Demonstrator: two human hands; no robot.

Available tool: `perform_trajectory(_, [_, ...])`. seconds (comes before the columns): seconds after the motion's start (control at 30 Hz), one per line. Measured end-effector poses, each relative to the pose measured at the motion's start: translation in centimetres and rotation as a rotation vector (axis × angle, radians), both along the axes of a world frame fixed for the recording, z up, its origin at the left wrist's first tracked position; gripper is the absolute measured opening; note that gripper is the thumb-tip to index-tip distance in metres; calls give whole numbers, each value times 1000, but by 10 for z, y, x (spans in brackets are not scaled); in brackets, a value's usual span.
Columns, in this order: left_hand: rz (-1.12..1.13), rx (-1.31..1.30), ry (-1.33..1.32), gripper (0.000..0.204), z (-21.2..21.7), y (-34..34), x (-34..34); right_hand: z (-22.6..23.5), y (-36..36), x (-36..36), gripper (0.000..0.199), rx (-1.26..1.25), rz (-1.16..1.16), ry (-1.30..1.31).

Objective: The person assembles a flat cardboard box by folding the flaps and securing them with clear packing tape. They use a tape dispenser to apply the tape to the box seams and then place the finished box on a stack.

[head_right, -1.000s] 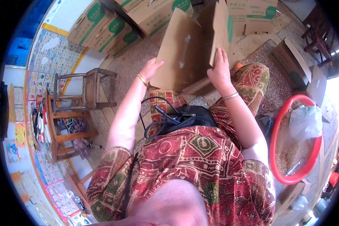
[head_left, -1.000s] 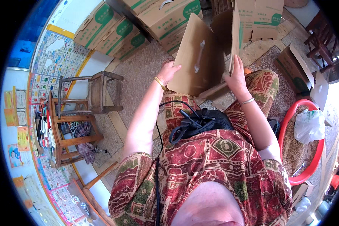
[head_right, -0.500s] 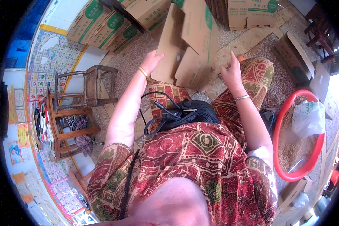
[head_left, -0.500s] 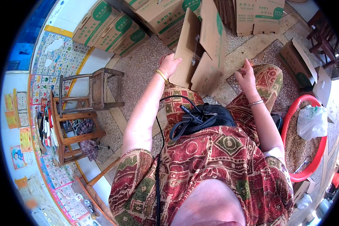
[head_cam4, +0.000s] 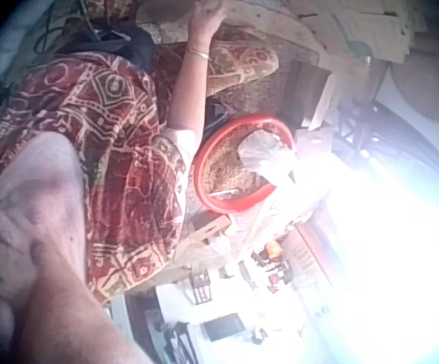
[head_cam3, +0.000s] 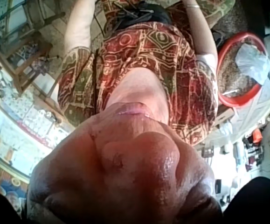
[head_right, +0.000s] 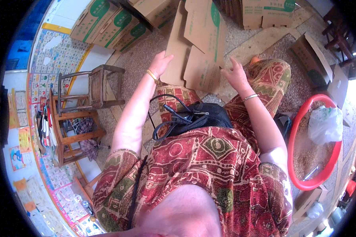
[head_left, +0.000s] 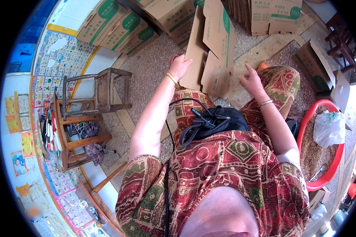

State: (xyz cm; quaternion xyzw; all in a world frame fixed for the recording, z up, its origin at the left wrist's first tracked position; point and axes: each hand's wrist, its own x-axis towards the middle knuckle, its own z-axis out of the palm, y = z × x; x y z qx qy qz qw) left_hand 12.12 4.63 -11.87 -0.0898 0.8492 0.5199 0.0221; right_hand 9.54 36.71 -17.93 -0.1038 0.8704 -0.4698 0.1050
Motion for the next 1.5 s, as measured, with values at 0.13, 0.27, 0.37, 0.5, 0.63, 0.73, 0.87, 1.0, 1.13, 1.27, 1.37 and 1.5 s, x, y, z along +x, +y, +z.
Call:
perform_trajectory(0.13, [-76,-80,-34,32,22,17,5,12,-20,-7,83,12,13,117])
perform_trajectory(0.27, [-146,-29,-3,32,21,31,10,28,-61,-23,89,20,-33,318])
perform_trajectory(0.37, [-180,-16,-5,31,36,47,17,38,-81,-34,91,20,-51,333])
perform_trajectory(0.5, [-164,133,-10,31,33,36,25,29,-75,-39,82,-219,-18,323])
perform_trajectory(0.63, [-114,438,52,30,44,18,26,-19,-18,-50,71,-555,-311,40])
perform_trajectory(0.73, [-72,551,148,30,72,10,22,-62,38,-65,64,-330,-634,50])
perform_trajectory(0.87, [-16,540,293,31,99,-12,40,-41,45,-52,47,-582,-777,-56])
perform_trajectory(1.0, [-12,662,353,34,130,-28,54,-40,63,-48,48,-809,-782,-405])
perform_trajectory(1.13, [-11,698,429,34,142,-44,73,-20,60,-45,68,-1164,-615,-557])
perform_trajectory(1.27, [-17,750,461,34,147,-42,84,-21,72,-61,59,-1014,-675,-412])
perform_trajectory(1.37, [-45,791,454,36,147,-41,88,-16,76,-64,46,-990,-658,-338])
perform_trajectory(1.5, [-25,732,480,39,157,-51,89,-27,87,-64,44,-1324,-375,-492])
